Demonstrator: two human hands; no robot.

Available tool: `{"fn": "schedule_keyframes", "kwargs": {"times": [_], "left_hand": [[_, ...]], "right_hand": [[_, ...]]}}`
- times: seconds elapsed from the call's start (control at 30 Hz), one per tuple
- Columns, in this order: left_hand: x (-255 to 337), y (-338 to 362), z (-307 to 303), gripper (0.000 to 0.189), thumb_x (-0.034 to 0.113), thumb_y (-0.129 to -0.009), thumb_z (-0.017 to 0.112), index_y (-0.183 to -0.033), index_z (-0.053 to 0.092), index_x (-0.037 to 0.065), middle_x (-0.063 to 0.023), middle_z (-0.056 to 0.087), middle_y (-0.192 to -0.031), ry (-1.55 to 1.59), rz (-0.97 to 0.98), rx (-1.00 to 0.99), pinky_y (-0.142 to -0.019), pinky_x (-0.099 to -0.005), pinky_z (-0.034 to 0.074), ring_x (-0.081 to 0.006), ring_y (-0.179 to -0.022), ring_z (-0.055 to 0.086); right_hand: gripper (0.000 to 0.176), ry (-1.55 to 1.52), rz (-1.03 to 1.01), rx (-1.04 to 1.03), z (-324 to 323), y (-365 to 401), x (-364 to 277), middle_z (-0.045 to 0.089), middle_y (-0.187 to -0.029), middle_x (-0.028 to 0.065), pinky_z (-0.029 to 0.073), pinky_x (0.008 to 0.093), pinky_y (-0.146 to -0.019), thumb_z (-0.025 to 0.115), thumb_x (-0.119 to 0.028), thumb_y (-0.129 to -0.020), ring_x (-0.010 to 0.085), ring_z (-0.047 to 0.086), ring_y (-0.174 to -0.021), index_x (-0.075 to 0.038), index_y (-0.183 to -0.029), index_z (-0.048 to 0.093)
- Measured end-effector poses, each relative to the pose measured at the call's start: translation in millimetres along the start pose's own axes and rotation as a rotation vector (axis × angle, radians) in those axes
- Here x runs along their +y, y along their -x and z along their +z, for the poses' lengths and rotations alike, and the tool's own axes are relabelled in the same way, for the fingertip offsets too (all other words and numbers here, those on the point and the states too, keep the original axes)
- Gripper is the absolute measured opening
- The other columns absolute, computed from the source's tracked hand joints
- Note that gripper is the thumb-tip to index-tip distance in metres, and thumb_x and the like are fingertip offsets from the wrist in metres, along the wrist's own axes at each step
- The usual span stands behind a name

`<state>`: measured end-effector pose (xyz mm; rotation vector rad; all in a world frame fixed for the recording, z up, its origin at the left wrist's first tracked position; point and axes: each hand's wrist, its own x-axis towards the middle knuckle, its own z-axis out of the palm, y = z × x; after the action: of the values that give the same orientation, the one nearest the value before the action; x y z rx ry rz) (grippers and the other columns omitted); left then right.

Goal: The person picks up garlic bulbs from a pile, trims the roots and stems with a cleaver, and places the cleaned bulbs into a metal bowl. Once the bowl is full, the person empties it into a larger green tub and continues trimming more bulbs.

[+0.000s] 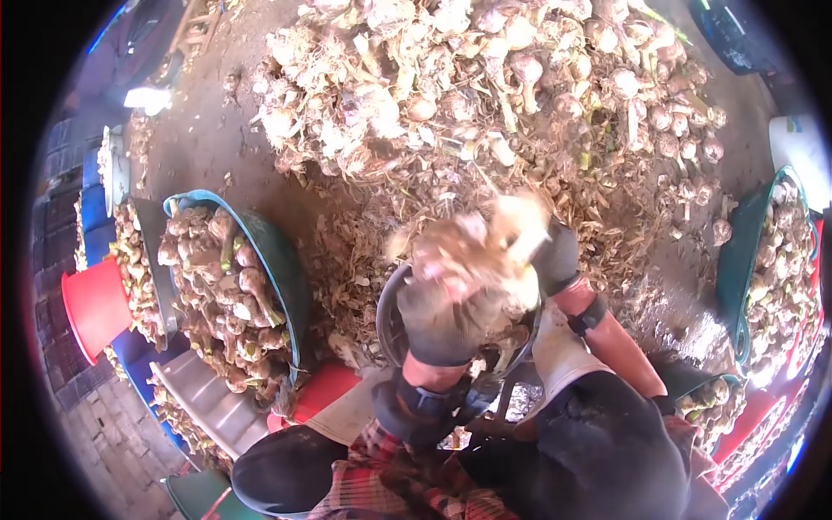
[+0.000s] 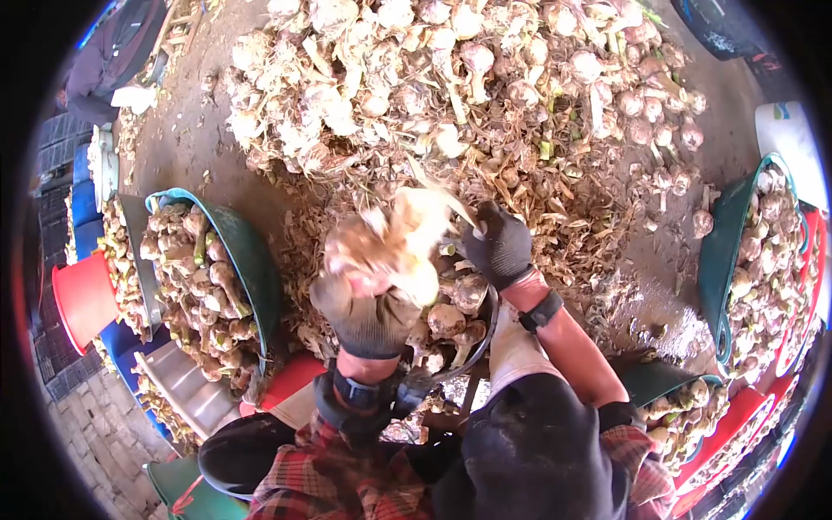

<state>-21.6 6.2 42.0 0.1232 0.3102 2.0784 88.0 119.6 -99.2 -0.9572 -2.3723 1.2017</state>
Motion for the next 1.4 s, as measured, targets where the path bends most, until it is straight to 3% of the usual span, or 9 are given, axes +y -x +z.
{"fn": "schedule_keyframes", "kwargs": {"times": [0.07, 0.2, 0.27, 0.4, 0.6, 0.7, 0.87, 1.13, 1.4], "left_hand": [[-1.0, 31.9, -11.9, 0.054, 0.016, -0.073, 0.074, -0.118, 0.048, 0.0, -0.0171, 0.056, -0.111, -0.684, 0.009, 0.425, -0.086, -0.0388, 0.052, -0.0279, -0.1, 0.06], [14.6, 64.4, -78.3, 0.074, 0.026, -0.067, 0.077, -0.128, 0.044, 0.003, -0.0166, 0.052, -0.123, -2.433, -0.33, -0.396, -0.097, -0.0409, 0.041, -0.0311, -0.115, 0.051], [13.8, 80.0, -77.3, 0.082, 0.031, -0.063, 0.078, -0.133, 0.042, 0.005, -0.0189, 0.049, -0.127, -2.555, -0.412, -0.403, -0.099, -0.0424, 0.04, -0.0355, -0.117, 0.048], [22.8, 86.6, -73.8, 0.083, 0.03, -0.064, 0.077, -0.135, 0.042, 0.007, -0.0196, 0.048, -0.129, -2.265, -0.493, -0.275, -0.097, -0.0433, 0.041, -0.0366, -0.117, 0.048], [22.0, 89.3, -84.2, 0.08, 0.029, -0.062, 0.079, -0.132, 0.046, 0.008, -0.0185, 0.05, -0.127, -2.251, -0.419, -0.265, -0.089, -0.0442, 0.047, -0.0365, -0.11, 0.054], [22.3, 83.9, -80.4, 0.077, 0.028, -0.061, 0.079, -0.129, 0.049, 0.009, -0.0179, 0.052, -0.124, -2.166, -0.484, -0.208, -0.088, -0.044, 0.047, -0.0361, -0.107, 0.056], [20.3, 76.3, -72.5, 0.073, 0.028, -0.061, 0.079, -0.125, 0.051, 0.009, -0.017, 0.055, -0.119, -2.21, -0.491, -0.235, -0.085, -0.044, 0.048, -0.0352, -0.102, 0.058], [24.2, 91.8, -74.6, 0.071, 0.043, -0.063, 0.075, -0.119, 0.054, 0.005, -0.0183, 0.057, -0.11, -2.223, -0.579, -0.348, -0.075, -0.0455, 0.049, -0.0349, -0.091, 0.059], [22.8, 92.9, -80.8, 0.067, 0.043, -0.072, 0.069, -0.124, 0.052, 0.004, -0.0224, 0.058, -0.115, -2.262, -0.547, -0.405, -0.077, -0.0452, 0.051, -0.038, -0.089, 0.062]], "right_hand": [[0.019, -0.032, -0.212, -0.111, -15.2, -17.3, 1.8, 0.062, -0.081, 0.0109, 0.05, 0.0397, -0.054, 0.068, -0.024, -0.076, 0.03, 0.064, -0.07, -0.009, -0.085, 0.06], [0.017, 0.399, -0.522, -0.107, 19.7, -84.0, -22.7, 0.062, -0.094, 0.0028, 0.05, 0.0385, -0.073, 0.063, -0.023, -0.078, 0.0224, 0.059, -0.099, -0.013, -0.093, 0.062], [0.025, 0.727, -0.44, -0.388, 29.1, -99.7, -28.8, 0.061, -0.109, -0.0004, 0.042, 0.0383, -0.092, 0.06, -0.014, -0.08, 0.018, 0.052, -0.114, -0.013, -0.105, 0.06], [0.025, 0.954, -0.196, -0.741, 0.7, -82.8, -20.2, 0.059, -0.1, -0.004, 0.038, 0.0397, -0.087, 0.06, -0.025, -0.081, 0.0151, 0.05, -0.102, -0.019, -0.105, 0.064], [0.023, 0.707, 0.035, -0.268, -71.2, -39.7, 52.4, 0.067, -0.091, 0.006, 0.046, 0.0363, -0.088, 0.06, -0.031, -0.081, 0.022, 0.062, -0.086, -0.018, -0.099, 0.068], [0.022, 0.816, 0.167, -0.447, -107.5, -35.4, 42.6, 0.067, -0.087, 0.0077, 0.04, 0.0417, -0.096, 0.064, -0.019, -0.072, 0.0264, 0.06, -0.093, -0.011, -0.092, 0.067], [0.023, 0.653, -0.066, 0.048, -96.6, -40.9, 28.4, 0.067, -0.099, 0.0066, 0.048, 0.0393, -0.086, 0.067, -0.021, -0.078, 0.0227, 0.062, -0.095, -0.012, -0.098, 0.065], [0.022, 0.676, -0.212, -0.041, -6.1, -123.1, 30.0, 0.046, -0.121, 0.0058, 0.056, 0.04, -0.056, 0.061, -0.001, -0.076, 0.0329, 0.062, -0.087, -0.006, -0.098, 0.062], [0.012, 0.556, -0.277, 0.041, -13.7, -116.9, 20.2, 0.05, -0.121, 0.0107, 0.056, 0.0421, -0.058, 0.055, -0.011, -0.084, 0.0373, 0.062, -0.083, -0.011, -0.092, 0.063]]}}
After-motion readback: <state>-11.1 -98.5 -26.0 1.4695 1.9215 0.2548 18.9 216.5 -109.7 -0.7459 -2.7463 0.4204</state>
